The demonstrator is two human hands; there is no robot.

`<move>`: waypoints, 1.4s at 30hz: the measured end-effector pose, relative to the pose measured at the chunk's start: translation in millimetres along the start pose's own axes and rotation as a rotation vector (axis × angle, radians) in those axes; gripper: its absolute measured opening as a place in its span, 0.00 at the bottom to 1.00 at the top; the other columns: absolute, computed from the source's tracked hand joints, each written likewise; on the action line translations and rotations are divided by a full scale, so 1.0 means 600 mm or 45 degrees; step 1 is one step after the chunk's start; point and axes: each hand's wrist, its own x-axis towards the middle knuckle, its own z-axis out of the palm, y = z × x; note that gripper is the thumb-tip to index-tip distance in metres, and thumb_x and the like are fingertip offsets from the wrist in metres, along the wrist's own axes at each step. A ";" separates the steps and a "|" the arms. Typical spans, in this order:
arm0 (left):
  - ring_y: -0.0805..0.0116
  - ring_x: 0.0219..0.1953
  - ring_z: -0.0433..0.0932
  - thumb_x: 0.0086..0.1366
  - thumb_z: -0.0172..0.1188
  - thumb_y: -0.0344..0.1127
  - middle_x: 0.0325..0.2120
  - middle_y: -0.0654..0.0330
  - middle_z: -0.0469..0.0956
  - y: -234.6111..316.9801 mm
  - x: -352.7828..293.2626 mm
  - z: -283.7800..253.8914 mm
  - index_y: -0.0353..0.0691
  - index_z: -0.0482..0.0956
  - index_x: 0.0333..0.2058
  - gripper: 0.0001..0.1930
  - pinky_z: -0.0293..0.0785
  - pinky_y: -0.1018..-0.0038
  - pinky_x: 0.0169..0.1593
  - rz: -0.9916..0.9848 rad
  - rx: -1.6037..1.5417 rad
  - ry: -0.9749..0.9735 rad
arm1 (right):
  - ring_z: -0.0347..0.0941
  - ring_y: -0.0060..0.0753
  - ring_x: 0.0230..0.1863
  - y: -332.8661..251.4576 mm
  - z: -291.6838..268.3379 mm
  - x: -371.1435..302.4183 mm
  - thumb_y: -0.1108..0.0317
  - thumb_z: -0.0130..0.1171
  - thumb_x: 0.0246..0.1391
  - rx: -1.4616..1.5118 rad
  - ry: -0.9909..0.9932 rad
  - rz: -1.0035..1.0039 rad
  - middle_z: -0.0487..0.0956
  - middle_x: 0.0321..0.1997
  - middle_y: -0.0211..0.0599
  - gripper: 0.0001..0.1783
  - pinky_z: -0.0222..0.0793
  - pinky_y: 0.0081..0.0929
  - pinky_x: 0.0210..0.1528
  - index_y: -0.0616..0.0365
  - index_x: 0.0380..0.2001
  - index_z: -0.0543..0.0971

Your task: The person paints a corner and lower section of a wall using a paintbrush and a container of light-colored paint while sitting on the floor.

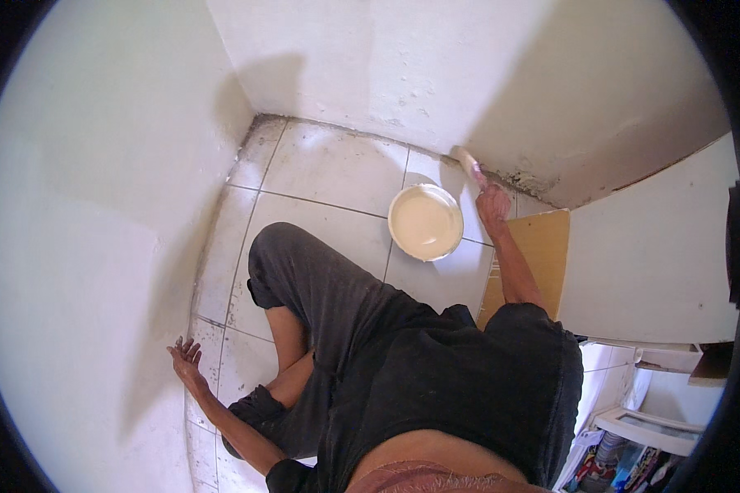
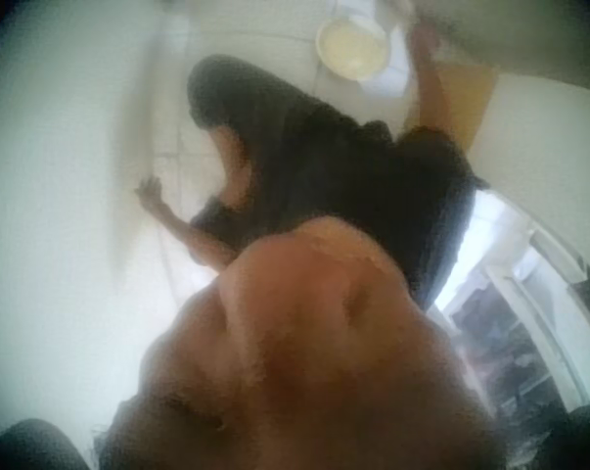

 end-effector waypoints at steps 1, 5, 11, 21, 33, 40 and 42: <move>0.56 0.48 0.74 0.67 0.33 0.64 0.49 0.48 0.73 0.002 -0.011 -0.020 0.37 0.64 0.59 0.37 0.64 0.61 0.55 -0.009 -0.003 0.040 | 0.78 0.47 0.35 -0.058 -0.036 -0.009 0.71 0.47 0.52 0.070 -0.023 -0.107 0.80 0.34 0.46 0.21 0.74 0.44 0.36 0.45 0.51 0.74; 0.56 0.47 0.74 0.67 0.34 0.65 0.48 0.49 0.73 -0.012 0.008 0.016 0.36 0.64 0.59 0.38 0.66 0.62 0.53 -0.023 0.034 0.001 | 0.78 0.48 0.35 -0.120 0.035 0.050 0.71 0.47 0.51 0.309 0.171 -0.327 0.79 0.36 0.48 0.19 0.73 0.44 0.38 0.50 0.48 0.75; 0.57 0.45 0.76 0.65 0.35 0.67 0.47 0.49 0.75 -0.040 -0.002 -0.023 0.34 0.64 0.58 0.40 0.69 0.63 0.50 -0.096 0.144 0.107 | 0.78 0.49 0.34 -0.369 0.026 0.115 0.70 0.46 0.52 0.404 -0.067 -0.497 0.80 0.33 0.47 0.13 0.74 0.45 0.37 0.53 0.39 0.77; 0.57 0.44 0.77 0.65 0.36 0.67 0.47 0.48 0.75 -0.049 -0.002 -0.014 0.32 0.64 0.58 0.41 0.71 0.64 0.47 -0.079 0.201 0.086 | 0.79 0.48 0.35 -0.197 0.063 0.139 0.70 0.48 0.49 0.156 -0.045 -0.254 0.81 0.34 0.47 0.17 0.76 0.42 0.37 0.54 0.45 0.75; 0.55 0.46 0.75 0.66 0.34 0.66 0.49 0.46 0.73 -0.031 0.014 -0.004 0.34 0.62 0.59 0.40 0.69 0.62 0.51 0.016 0.077 -0.016 | 0.78 0.52 0.35 0.054 0.021 -0.002 0.69 0.50 0.50 0.047 -0.066 0.290 0.79 0.32 0.52 0.20 0.74 0.47 0.38 0.53 0.49 0.72; 0.56 0.44 0.76 0.66 0.33 0.67 0.46 0.48 0.75 -0.028 0.003 -0.013 0.34 0.63 0.58 0.40 0.69 0.62 0.50 -0.041 0.116 0.038 | 0.77 0.53 0.34 -0.140 -0.025 -0.003 0.65 0.48 0.52 0.334 -0.057 -0.096 0.78 0.34 0.50 0.12 0.72 0.47 0.38 0.60 0.36 0.76; 0.56 0.44 0.76 0.65 0.34 0.67 0.46 0.48 0.75 -0.035 0.007 -0.010 0.34 0.63 0.59 0.40 0.69 0.62 0.49 -0.070 0.111 0.058 | 0.76 0.52 0.37 -0.195 -0.024 0.025 0.65 0.48 0.52 0.403 -0.113 -0.095 0.78 0.37 0.51 0.12 0.72 0.47 0.40 0.60 0.34 0.76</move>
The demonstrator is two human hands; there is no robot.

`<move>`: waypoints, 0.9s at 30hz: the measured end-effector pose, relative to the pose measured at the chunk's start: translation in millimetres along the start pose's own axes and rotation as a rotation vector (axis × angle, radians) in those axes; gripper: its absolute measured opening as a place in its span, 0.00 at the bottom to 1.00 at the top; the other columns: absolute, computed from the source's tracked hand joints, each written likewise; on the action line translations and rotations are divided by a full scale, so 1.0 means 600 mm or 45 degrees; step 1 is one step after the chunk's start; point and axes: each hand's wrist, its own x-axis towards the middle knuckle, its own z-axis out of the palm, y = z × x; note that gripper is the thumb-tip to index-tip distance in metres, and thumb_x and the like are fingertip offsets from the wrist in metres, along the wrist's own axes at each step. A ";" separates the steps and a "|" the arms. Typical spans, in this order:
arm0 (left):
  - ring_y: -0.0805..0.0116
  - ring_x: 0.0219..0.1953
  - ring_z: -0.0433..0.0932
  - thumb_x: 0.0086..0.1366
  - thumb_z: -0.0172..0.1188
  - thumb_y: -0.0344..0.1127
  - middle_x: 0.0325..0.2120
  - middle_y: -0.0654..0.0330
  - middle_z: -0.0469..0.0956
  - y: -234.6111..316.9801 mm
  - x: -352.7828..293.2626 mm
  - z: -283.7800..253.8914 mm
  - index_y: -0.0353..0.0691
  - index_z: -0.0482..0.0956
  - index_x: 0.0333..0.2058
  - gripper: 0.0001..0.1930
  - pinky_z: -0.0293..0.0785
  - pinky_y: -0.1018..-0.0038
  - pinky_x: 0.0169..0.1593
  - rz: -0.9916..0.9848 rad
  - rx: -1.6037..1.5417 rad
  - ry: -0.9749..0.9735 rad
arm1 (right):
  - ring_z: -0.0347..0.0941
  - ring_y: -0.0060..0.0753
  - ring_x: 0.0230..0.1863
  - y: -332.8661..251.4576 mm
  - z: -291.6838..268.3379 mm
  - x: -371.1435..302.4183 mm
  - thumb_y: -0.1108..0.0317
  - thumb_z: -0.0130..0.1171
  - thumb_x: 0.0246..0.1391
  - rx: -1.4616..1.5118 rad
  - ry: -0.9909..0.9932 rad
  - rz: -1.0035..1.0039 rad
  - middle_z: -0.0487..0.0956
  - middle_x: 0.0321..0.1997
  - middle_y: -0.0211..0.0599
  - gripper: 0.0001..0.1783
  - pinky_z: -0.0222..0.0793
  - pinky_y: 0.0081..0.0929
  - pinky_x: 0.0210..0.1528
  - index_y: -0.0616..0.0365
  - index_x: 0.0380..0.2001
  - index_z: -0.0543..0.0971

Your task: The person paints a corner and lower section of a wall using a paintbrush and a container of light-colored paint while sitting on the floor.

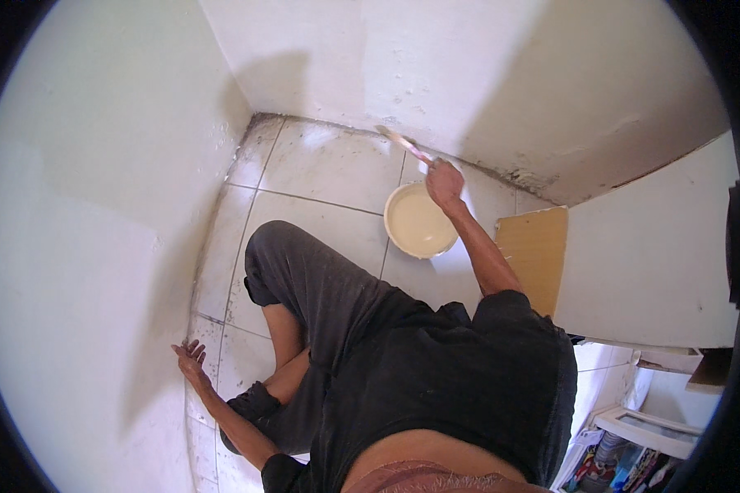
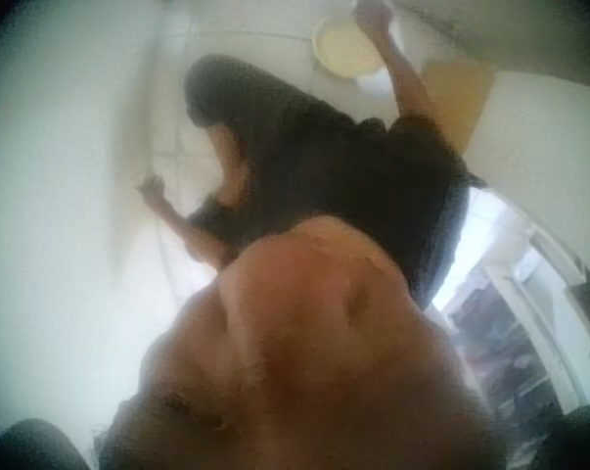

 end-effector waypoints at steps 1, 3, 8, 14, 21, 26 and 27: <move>0.56 0.44 0.76 0.65 0.34 0.67 0.46 0.48 0.75 -0.002 0.002 0.003 0.34 0.63 0.59 0.41 0.69 0.62 0.49 -0.016 -0.002 0.006 | 0.76 0.52 0.39 -0.014 0.013 0.018 0.65 0.48 0.52 0.021 -0.007 0.001 0.77 0.38 0.51 0.12 0.72 0.46 0.41 0.59 0.35 0.76; 0.56 0.44 0.76 0.65 0.34 0.67 0.46 0.48 0.75 -0.009 -0.007 -0.007 0.34 0.63 0.59 0.40 0.69 0.63 0.49 0.000 0.035 0.038 | 0.75 0.52 0.42 -0.073 0.004 0.031 0.68 0.50 0.50 0.067 -0.005 -0.131 0.75 0.42 0.52 0.12 0.71 0.46 0.42 0.60 0.37 0.76; 0.57 0.41 0.77 0.66 0.36 0.66 0.44 0.48 0.76 -0.028 0.002 -0.011 0.33 0.63 0.58 0.40 0.71 0.65 0.45 -0.036 0.068 0.065 | 0.75 0.55 0.38 -0.094 0.065 0.095 0.68 0.52 0.50 0.170 0.071 -0.284 0.76 0.36 0.54 0.15 0.71 0.49 0.39 0.63 0.41 0.71; 0.61 0.37 0.78 0.67 0.37 0.64 0.41 0.49 0.77 -0.041 0.001 -0.002 0.32 0.64 0.57 0.38 0.72 0.72 0.37 -0.065 0.100 0.072 | 0.76 0.53 0.37 -0.085 0.110 0.118 0.72 0.52 0.49 0.200 0.068 -0.244 0.77 0.36 0.52 0.18 0.71 0.49 0.38 0.57 0.46 0.71; 0.62 0.37 0.79 0.67 0.36 0.64 0.41 0.48 0.77 -0.046 0.004 0.001 0.31 0.64 0.57 0.39 0.73 0.72 0.36 -0.058 0.151 0.044 | 0.77 0.50 0.36 -0.041 0.136 0.133 0.73 0.50 0.50 0.006 0.074 -0.253 0.78 0.35 0.49 0.25 0.72 0.46 0.38 0.43 0.53 0.73; 0.60 0.37 0.78 0.67 0.36 0.65 0.42 0.48 0.77 -0.049 0.016 -0.001 0.30 0.63 0.57 0.39 0.73 0.69 0.39 -0.024 0.126 0.037 | 0.77 0.49 0.37 0.081 0.112 0.115 0.72 0.49 0.47 -0.107 0.072 -0.076 0.78 0.37 0.48 0.26 0.73 0.44 0.41 0.39 0.51 0.76; 0.59 0.38 0.78 0.66 0.36 0.65 0.42 0.48 0.77 -0.044 0.010 0.003 0.30 0.62 0.58 0.40 0.73 0.68 0.40 -0.002 0.140 0.021 | 0.77 0.48 0.37 0.112 0.103 0.095 0.71 0.50 0.45 -0.055 0.125 -0.028 0.79 0.37 0.46 0.24 0.73 0.44 0.41 0.40 0.49 0.77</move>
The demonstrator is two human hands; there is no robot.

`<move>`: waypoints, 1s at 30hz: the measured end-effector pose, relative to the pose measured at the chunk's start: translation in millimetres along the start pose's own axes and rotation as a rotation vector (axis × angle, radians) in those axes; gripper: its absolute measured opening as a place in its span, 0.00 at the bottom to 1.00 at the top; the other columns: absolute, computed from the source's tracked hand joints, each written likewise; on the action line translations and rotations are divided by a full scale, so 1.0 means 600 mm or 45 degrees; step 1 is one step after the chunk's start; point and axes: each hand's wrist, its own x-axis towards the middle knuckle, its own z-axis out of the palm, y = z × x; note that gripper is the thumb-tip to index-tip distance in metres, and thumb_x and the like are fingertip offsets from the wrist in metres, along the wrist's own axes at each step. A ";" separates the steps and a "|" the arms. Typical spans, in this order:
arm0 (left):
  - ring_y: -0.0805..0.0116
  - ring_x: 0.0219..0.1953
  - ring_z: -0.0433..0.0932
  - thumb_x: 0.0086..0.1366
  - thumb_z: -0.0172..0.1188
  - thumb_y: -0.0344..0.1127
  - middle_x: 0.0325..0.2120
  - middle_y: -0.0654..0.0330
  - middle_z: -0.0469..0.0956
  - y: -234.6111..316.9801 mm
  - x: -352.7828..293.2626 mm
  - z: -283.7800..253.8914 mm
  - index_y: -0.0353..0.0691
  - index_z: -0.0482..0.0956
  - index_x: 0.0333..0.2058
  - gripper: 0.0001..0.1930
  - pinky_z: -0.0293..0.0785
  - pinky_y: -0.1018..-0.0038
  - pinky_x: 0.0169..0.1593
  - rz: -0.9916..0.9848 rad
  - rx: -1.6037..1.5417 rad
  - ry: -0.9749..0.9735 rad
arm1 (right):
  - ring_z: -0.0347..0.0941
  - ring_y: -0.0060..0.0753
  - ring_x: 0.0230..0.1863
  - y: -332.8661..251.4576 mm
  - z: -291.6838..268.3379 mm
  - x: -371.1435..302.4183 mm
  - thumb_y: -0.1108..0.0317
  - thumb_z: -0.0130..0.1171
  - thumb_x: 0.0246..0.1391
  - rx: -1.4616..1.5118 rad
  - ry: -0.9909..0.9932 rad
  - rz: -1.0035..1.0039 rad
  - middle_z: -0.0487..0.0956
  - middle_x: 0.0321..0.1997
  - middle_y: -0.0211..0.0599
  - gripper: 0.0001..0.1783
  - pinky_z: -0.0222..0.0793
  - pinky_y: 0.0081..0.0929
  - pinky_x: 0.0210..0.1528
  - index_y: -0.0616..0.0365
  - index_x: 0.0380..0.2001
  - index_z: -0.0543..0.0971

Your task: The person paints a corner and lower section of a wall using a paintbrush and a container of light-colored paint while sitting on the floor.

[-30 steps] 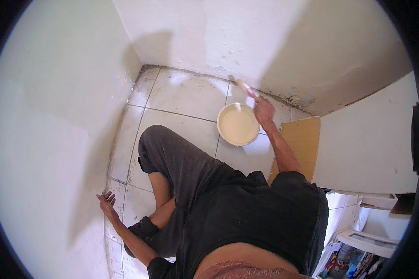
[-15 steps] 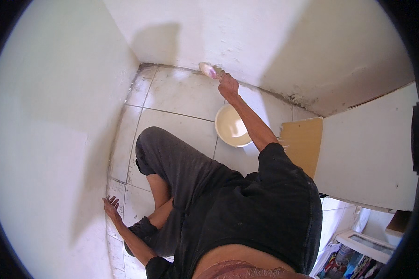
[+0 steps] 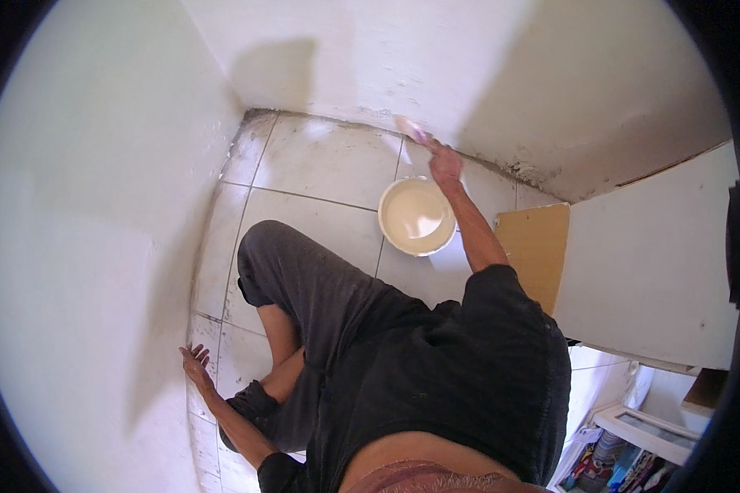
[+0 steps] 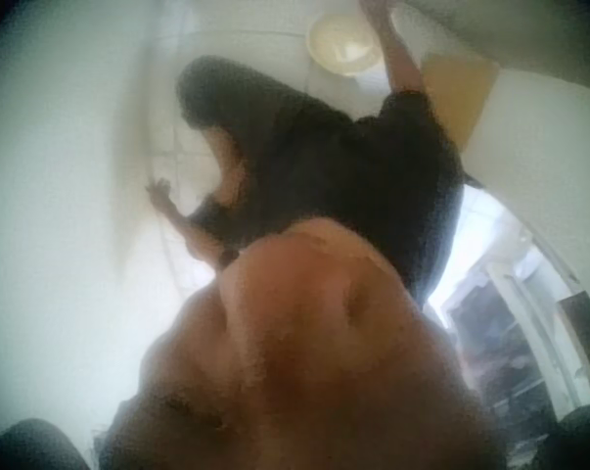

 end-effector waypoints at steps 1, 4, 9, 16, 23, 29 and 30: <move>0.58 0.39 0.78 0.66 0.36 0.65 0.43 0.47 0.76 0.004 -0.009 -0.007 0.30 0.61 0.58 0.40 0.72 0.67 0.41 0.025 0.015 -0.002 | 0.77 0.48 0.37 0.017 -0.012 -0.027 0.71 0.51 0.44 0.060 0.047 0.044 0.79 0.36 0.45 0.23 0.73 0.45 0.41 0.42 0.47 0.78; 0.58 0.39 0.78 0.66 0.36 0.66 0.43 0.47 0.76 0.018 -0.017 -0.008 0.29 0.61 0.58 0.41 0.72 0.67 0.42 0.074 -0.026 -0.006 | 0.77 0.50 0.37 0.084 -0.060 -0.078 0.71 0.52 0.45 -0.070 0.026 0.276 0.79 0.36 0.45 0.20 0.73 0.46 0.41 0.46 0.44 0.79; 0.59 0.39 0.78 0.66 0.36 0.66 0.43 0.47 0.76 0.041 -0.014 0.002 0.30 0.61 0.59 0.41 0.72 0.67 0.42 0.115 -0.063 -0.054 | 0.77 0.51 0.38 0.134 -0.106 -0.144 0.70 0.53 0.47 -0.144 0.134 0.530 0.78 0.36 0.45 0.18 0.72 0.47 0.40 0.48 0.44 0.78; 0.59 0.37 0.78 0.64 0.37 0.68 0.42 0.48 0.77 0.030 -0.005 0.000 0.31 0.64 0.57 0.41 0.72 0.68 0.41 0.038 -0.039 0.000 | 0.76 0.51 0.38 0.020 -0.126 -0.138 0.70 0.50 0.50 0.009 0.123 0.111 0.77 0.36 0.45 0.20 0.72 0.46 0.39 0.44 0.48 0.77; 0.61 0.35 0.79 0.64 0.37 0.68 0.40 0.49 0.78 0.005 -0.002 -0.012 0.32 0.65 0.57 0.41 0.73 0.71 0.37 -0.040 0.043 0.036 | 0.76 0.51 0.38 -0.079 -0.064 -0.017 0.71 0.49 0.49 0.039 -0.096 -0.121 0.76 0.37 0.49 0.20 0.72 0.45 0.41 0.47 0.47 0.78; 0.62 0.35 0.79 0.65 0.35 0.67 0.40 0.50 0.78 0.000 -0.011 -0.015 0.32 0.65 0.57 0.41 0.72 0.71 0.37 -0.045 0.086 0.037 | 0.76 0.51 0.39 0.055 -0.042 -0.035 0.71 0.48 0.48 -0.053 0.088 0.047 0.77 0.38 0.48 0.21 0.73 0.44 0.42 0.49 0.47 0.78; 0.62 0.34 0.79 0.66 0.35 0.66 0.39 0.50 0.78 0.002 -0.011 -0.012 0.32 0.66 0.56 0.40 0.72 0.71 0.36 -0.039 0.085 0.042 | 0.76 0.51 0.39 0.084 -0.049 -0.052 0.71 0.49 0.48 -0.044 0.086 0.119 0.77 0.38 0.48 0.20 0.73 0.44 0.42 0.50 0.47 0.78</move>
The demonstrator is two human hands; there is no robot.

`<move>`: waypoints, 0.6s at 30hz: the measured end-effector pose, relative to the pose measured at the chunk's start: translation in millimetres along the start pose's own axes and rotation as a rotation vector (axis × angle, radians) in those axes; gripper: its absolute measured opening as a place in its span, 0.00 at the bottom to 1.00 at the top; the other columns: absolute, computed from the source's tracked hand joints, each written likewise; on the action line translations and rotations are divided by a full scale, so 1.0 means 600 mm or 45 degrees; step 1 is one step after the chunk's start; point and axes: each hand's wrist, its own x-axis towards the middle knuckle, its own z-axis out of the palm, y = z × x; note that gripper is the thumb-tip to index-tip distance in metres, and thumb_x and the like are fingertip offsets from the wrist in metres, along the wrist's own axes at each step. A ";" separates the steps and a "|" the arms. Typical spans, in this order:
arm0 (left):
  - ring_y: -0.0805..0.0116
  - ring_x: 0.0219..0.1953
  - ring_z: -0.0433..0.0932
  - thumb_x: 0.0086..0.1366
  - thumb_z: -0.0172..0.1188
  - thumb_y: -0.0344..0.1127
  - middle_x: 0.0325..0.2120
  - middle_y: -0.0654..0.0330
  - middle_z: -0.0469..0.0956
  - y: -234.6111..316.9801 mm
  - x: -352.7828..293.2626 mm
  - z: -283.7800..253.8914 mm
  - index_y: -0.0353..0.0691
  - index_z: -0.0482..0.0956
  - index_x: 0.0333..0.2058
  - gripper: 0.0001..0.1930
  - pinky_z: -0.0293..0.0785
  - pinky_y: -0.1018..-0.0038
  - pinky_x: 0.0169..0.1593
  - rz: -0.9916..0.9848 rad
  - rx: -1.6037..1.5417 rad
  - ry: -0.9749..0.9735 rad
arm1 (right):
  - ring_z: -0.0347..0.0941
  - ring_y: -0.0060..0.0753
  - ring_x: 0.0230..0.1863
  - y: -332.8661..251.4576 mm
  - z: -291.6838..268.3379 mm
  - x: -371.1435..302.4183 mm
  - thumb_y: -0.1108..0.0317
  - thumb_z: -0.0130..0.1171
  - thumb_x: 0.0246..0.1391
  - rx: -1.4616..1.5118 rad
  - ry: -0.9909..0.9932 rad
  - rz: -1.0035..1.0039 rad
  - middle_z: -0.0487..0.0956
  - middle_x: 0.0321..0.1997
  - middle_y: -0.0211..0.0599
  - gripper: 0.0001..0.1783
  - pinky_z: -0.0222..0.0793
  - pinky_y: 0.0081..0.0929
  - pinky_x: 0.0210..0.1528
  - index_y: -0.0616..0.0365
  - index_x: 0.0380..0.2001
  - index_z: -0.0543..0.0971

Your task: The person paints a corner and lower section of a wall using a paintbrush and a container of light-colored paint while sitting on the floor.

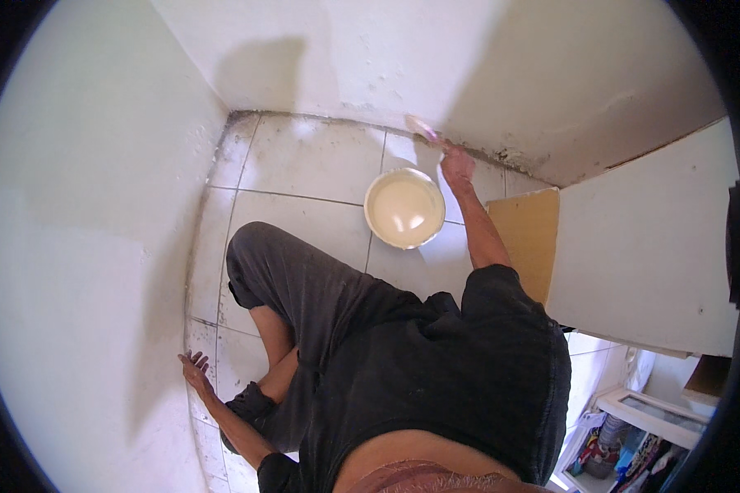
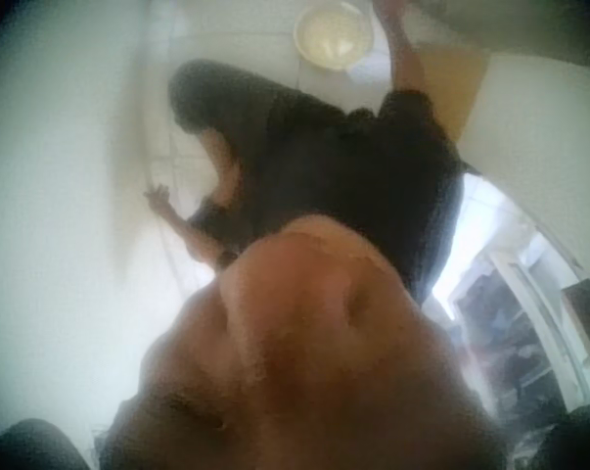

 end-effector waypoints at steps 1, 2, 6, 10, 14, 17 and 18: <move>0.63 0.33 0.79 0.66 0.35 0.66 0.38 0.51 0.79 -0.008 -0.006 -0.014 0.32 0.66 0.56 0.39 0.72 0.71 0.35 0.002 -0.014 0.027 | 0.76 0.52 0.39 0.017 0.000 -0.011 0.71 0.50 0.48 0.018 -0.004 0.050 0.77 0.38 0.48 0.20 0.73 0.44 0.42 0.51 0.46 0.77; 0.63 0.33 0.79 0.66 0.35 0.66 0.38 0.51 0.79 0.001 0.002 0.006 0.32 0.66 0.56 0.39 0.72 0.71 0.35 0.013 -0.017 -0.002 | 0.76 0.52 0.39 0.057 -0.014 -0.023 0.71 0.52 0.47 0.012 0.007 0.138 0.78 0.38 0.49 0.19 0.73 0.45 0.42 0.52 0.46 0.77; 0.63 0.32 0.79 0.66 0.35 0.66 0.37 0.50 0.79 0.006 0.001 0.000 0.32 0.66 0.56 0.40 0.72 0.71 0.35 0.060 -0.013 -0.008 | 0.77 0.53 0.40 0.055 -0.064 -0.074 0.69 0.55 0.46 -0.067 0.117 0.354 0.78 0.37 0.51 0.14 0.72 0.46 0.42 0.57 0.39 0.78; 0.63 0.32 0.79 0.67 0.35 0.65 0.36 0.49 0.79 0.037 0.007 0.038 0.30 0.67 0.54 0.39 0.72 0.73 0.34 0.116 -0.036 -0.068 | 0.76 0.54 0.39 0.067 -0.110 -0.073 0.67 0.54 0.51 -0.092 0.029 0.459 0.79 0.35 0.49 0.13 0.72 0.46 0.41 0.53 0.42 0.77; 0.64 0.30 0.79 0.67 0.43 0.57 0.34 0.50 0.79 0.008 0.003 0.014 0.29 0.69 0.53 0.33 0.73 0.72 0.33 0.417 0.018 -0.105 | 0.76 0.56 0.38 -0.070 -0.230 -0.083 0.67 0.54 0.51 0.066 0.000 0.087 0.79 0.35 0.50 0.13 0.71 0.46 0.41 0.59 0.40 0.76; 0.66 0.27 0.79 0.65 0.52 0.48 0.31 0.50 0.79 -0.039 0.042 -0.020 0.30 0.69 0.53 0.27 0.74 0.73 0.30 0.605 0.098 -0.059 | 0.77 0.51 0.33 -0.150 -0.280 -0.079 0.69 0.54 0.50 0.278 -0.022 -0.161 0.79 0.31 0.48 0.11 0.73 0.42 0.36 0.63 0.36 0.75; 0.67 0.26 0.79 0.64 0.55 0.43 0.30 0.51 0.79 -0.012 0.038 0.016 0.30 0.70 0.52 0.24 0.74 0.73 0.31 0.464 0.114 -0.020 | 0.78 0.48 0.30 -0.165 -0.301 -0.074 0.70 0.55 0.50 0.326 0.007 -0.214 0.79 0.29 0.47 0.10 0.74 0.40 0.33 0.64 0.35 0.75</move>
